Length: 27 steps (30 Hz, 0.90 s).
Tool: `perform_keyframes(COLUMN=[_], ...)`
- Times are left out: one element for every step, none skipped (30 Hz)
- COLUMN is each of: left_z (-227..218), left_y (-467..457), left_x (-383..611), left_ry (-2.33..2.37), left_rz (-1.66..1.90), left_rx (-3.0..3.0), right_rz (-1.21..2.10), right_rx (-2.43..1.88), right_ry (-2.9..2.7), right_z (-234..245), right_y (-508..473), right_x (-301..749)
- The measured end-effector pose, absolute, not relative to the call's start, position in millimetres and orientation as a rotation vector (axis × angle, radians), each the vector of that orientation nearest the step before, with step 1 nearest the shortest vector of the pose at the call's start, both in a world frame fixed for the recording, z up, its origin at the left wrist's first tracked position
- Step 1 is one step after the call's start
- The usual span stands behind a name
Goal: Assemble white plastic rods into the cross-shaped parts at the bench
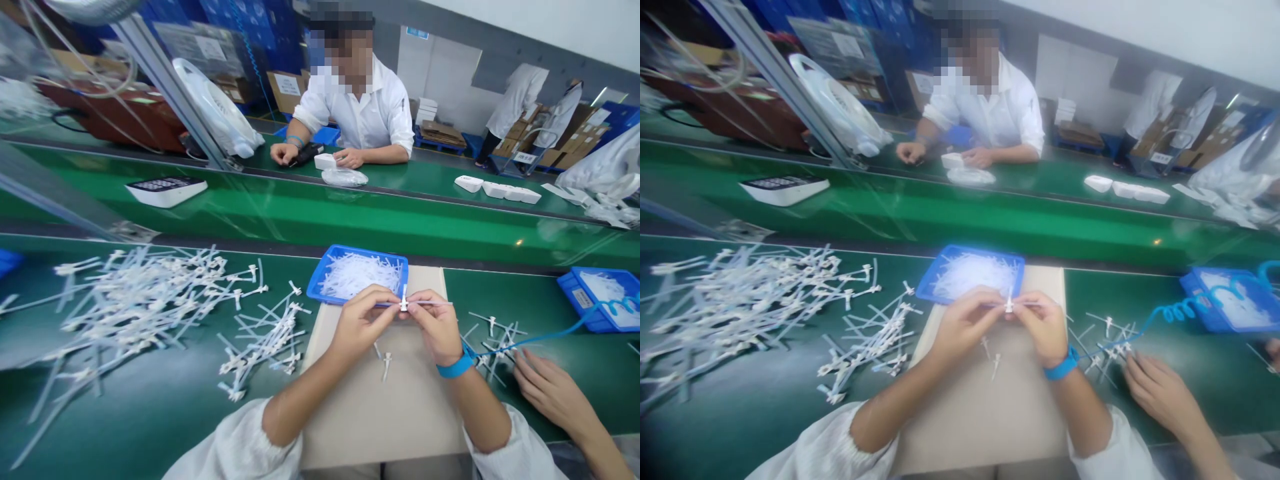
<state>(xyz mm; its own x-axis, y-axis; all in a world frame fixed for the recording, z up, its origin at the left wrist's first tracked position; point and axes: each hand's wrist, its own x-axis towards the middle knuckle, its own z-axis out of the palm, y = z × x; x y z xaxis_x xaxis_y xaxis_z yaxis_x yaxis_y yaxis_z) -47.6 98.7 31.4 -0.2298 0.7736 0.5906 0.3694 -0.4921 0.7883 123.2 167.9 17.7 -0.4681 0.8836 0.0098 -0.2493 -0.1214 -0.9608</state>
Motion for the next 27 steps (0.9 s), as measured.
perform_keyframes(left_z=[31.0, 30.6, 30.4, 30.3, 30.6, 31.1, 31.7, 32.5, 33.2, 33.8, 34.1, 34.4, 34.5, 34.5, 34.6, 34.6, 34.7, 34.7, 34.6, 34.3, 33.8, 33.0, 32.1, 31.1, 30.3, 29.5, 28.9], left_y=[98.6, 98.4, 98.2, 98.0, 97.6, 97.1, 96.4, 95.8, 95.1, 94.6, 94.2, 94.0, 93.9, 94.0, 94.2, 94.5, 94.7, 95.0, 95.2, 95.3, 95.4, 95.4, 95.4, 95.3, 95.1, 94.9, 94.6], left_x=[-47.8, -48.1, -48.6, -49.2, -49.9, -50.6, -51.2, -51.8, -52.4, -52.9, -53.3, -53.7, -54.0, -54.2, -54.3, -54.3, -54.2, -54.2, -54.1, -53.9, -53.8, -53.5, -53.2, -52.6, -51.9, -51.1, -50.2], left_ry=[1.366, 1.369, 1.374, 1.381, 1.393, 1.407, 1.420, 1.431, 1.440, 1.453, 1.467, 1.480, 1.497, 1.514, 1.527, 1.535, 1.538, 1.539, 1.533, 1.524, 1.515, 1.510, 1.510, 1.512, 1.519, 1.525, 1.530], left_rz=[1.773, 1.772, 1.769, 1.766, 1.759, 1.748, 1.733, 1.718, 1.704, 1.693, 1.685, 1.683, 1.679, 1.674, 1.666, 1.654, 1.639, 1.625, 1.613, 1.610, 1.615, 1.626, 1.638, 1.646, 1.650, 1.648, 1.641], left_rx=[1.715, 1.722, 1.731, 1.740, 1.749, 1.760, 1.772, 1.787, 1.803, 1.816, 1.828, 1.838, 1.847, 1.853, 1.860, 1.869, 1.880, 1.891, 1.900, 1.904, 1.900, 1.885, 1.864, 1.845, 1.830, 1.826, 1.831], right_rz=[1.715, 1.714, 1.714, 1.712, 1.709, 1.701, 1.689, 1.675, 1.668, 1.670, 1.684, 1.705, 1.730, 1.754, 1.773, 1.784, 1.792, 1.792, 1.783, 1.759, 1.721, 1.669, 1.605, 1.534, 1.462, 1.386, 1.318], right_rx=[-0.771, -0.771, -0.774, -0.780, -0.789, -0.802, -0.814, -0.823, -0.825, -0.821, -0.812, -0.798, -0.786, -0.776, -0.767, -0.758, -0.748, -0.738, -0.730, -0.729, -0.736, -0.753, -0.782, -0.818, -0.863, -0.913, -0.965], right_ry=[-1.306, -1.314, -1.321, -1.325, -1.331, -1.335, -1.339, -1.340, -1.339, -1.330, -1.315, -1.293, -1.272, -1.254, -1.244, -1.243, -1.249, -1.258, -1.264, -1.269, -1.271, -1.271, -1.266, -1.256, -1.242, -1.220, -1.198], right_z=[16.8, 15.9, 14.8, 13.7, 12.5, 11.5, 10.5, 9.7, 9.0, 8.4, 8.0, 7.9, 8.1, 8.6, 9.4, 10.6, 12.0, 13.4, 14.8, 16.0, 17.0, 17.7, 18.3, 18.9, 19.7, 20.7, 22.0], right_y=[168.0, 168.0, 168.1, 168.1, 168.2, 168.4, 168.5, 168.7, 169.0, 169.3, 169.7, 170.2, 170.9, 171.6, 172.5, 173.3, 174.2, 174.9, 175.4, 175.6, 175.6, 175.3, 175.0, 174.6, 174.5, 174.9, 175.8], right_x=[123.3, 123.3, 123.3, 123.3, 123.2, 123.0, 122.6, 122.0, 121.1, 120.1, 118.8, 117.3, 115.6, 114.0, 112.5, 111.5, 111.1, 112.0, 114.4, 118.8, 125.5, 134.7, 146.4, 160.3, 175.9, 192.7, 209.8])
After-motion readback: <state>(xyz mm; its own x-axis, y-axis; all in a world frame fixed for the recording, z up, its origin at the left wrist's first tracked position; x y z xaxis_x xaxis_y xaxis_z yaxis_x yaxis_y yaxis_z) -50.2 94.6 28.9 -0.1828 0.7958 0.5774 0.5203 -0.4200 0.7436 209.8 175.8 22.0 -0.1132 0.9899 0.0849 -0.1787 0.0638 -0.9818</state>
